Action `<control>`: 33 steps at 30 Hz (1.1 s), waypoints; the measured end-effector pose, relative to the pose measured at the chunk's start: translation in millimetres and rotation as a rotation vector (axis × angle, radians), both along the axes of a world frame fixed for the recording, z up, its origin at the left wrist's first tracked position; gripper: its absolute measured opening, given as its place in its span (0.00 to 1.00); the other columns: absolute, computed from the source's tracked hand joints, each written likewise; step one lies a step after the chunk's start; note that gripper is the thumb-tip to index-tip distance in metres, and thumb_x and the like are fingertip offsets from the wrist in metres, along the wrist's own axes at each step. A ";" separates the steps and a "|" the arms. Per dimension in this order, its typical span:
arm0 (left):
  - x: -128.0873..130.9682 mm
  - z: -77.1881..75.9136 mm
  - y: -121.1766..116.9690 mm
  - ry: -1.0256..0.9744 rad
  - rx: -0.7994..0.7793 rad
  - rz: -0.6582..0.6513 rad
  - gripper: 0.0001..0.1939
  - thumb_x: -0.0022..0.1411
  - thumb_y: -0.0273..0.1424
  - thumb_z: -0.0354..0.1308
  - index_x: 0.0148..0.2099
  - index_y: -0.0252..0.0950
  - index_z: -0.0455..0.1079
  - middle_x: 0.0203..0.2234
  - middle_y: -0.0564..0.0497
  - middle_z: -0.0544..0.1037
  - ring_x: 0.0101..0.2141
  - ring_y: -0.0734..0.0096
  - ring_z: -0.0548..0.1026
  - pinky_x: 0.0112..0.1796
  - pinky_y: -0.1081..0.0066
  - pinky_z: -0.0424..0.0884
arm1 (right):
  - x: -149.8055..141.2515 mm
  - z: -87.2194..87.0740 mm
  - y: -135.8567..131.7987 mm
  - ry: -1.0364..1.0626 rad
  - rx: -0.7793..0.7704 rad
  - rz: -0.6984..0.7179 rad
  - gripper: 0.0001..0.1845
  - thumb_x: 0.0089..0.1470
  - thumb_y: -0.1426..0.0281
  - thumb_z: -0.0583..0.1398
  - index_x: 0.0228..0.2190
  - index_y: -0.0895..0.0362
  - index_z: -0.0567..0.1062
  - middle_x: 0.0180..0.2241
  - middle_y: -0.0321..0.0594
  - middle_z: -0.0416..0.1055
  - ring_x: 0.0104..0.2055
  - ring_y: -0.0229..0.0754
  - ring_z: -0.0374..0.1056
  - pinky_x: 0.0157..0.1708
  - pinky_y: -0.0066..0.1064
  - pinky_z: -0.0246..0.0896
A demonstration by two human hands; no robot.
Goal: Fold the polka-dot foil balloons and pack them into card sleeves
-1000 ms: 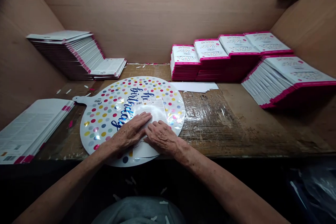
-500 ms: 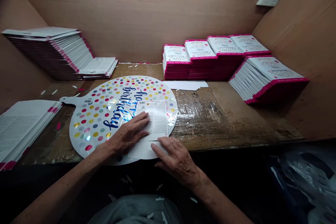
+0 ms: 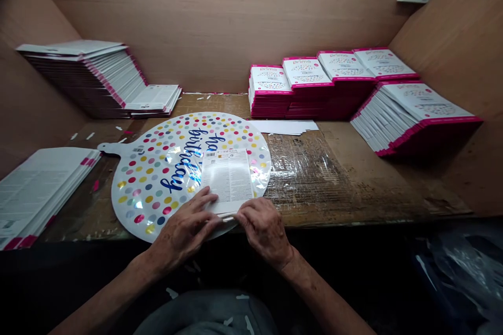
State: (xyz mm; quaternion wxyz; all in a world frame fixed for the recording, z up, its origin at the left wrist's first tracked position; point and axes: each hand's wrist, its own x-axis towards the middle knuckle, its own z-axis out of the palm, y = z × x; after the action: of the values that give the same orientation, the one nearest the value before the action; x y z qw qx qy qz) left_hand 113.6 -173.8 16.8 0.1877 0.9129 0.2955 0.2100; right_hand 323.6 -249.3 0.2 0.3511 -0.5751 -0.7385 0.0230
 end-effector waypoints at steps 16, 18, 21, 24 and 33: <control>26.9 18.2 -5.8 -0.747 -1.061 0.568 0.26 0.49 0.47 0.66 0.44 0.34 0.71 0.32 0.46 0.81 0.29 0.61 0.79 0.31 0.65 0.76 | -7.6 7.0 8.1 -0.127 0.351 -0.026 0.11 0.61 0.74 0.60 0.46 0.55 0.76 0.41 0.43 0.78 0.43 0.44 0.71 0.49 0.39 0.63; 25.4 21.0 4.7 -0.898 -1.167 0.610 0.25 0.46 0.44 0.69 0.42 0.33 0.71 0.29 0.48 0.80 0.23 0.66 0.78 0.26 0.69 0.74 | -21.7 12.6 29.1 -0.166 0.272 -0.025 0.07 0.62 0.69 0.59 0.41 0.54 0.77 0.41 0.43 0.77 0.43 0.44 0.70 0.49 0.40 0.61; 19.6 19.6 19.4 -1.011 -1.148 0.644 0.26 0.45 0.41 0.70 0.44 0.32 0.71 0.31 0.49 0.80 0.24 0.68 0.78 0.26 0.70 0.74 | -42.5 23.1 58.7 -0.187 0.066 -0.050 0.08 0.63 0.65 0.59 0.37 0.55 0.76 0.39 0.44 0.75 0.41 0.44 0.69 0.44 0.36 0.61; 10.2 14.6 27.8 -1.060 -1.080 0.652 0.28 0.47 0.42 0.70 0.47 0.32 0.71 0.36 0.46 0.81 0.30 0.66 0.80 0.32 0.69 0.77 | -61.0 37.9 87.4 -0.242 -0.161 -0.010 0.08 0.62 0.66 0.59 0.34 0.57 0.74 0.34 0.42 0.73 0.35 0.42 0.68 0.34 0.31 0.60; -49.7 18.2 100.1 -1.115 -0.813 0.851 0.20 0.46 0.40 0.71 0.35 0.32 0.72 0.24 0.53 0.78 0.22 0.72 0.75 0.23 0.75 0.74 | -106.6 52.6 124.6 -0.125 -0.225 0.223 0.04 0.62 0.73 0.57 0.34 0.56 0.71 0.33 0.38 0.73 0.31 0.36 0.68 0.28 0.26 0.57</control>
State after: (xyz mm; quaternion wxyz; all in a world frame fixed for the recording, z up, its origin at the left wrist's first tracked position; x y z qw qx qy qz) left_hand 63.9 -73.7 35.0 0.5283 0.3437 0.5336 0.5640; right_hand 217.1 -124.6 52.8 0.2332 -0.5255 -0.8109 0.1088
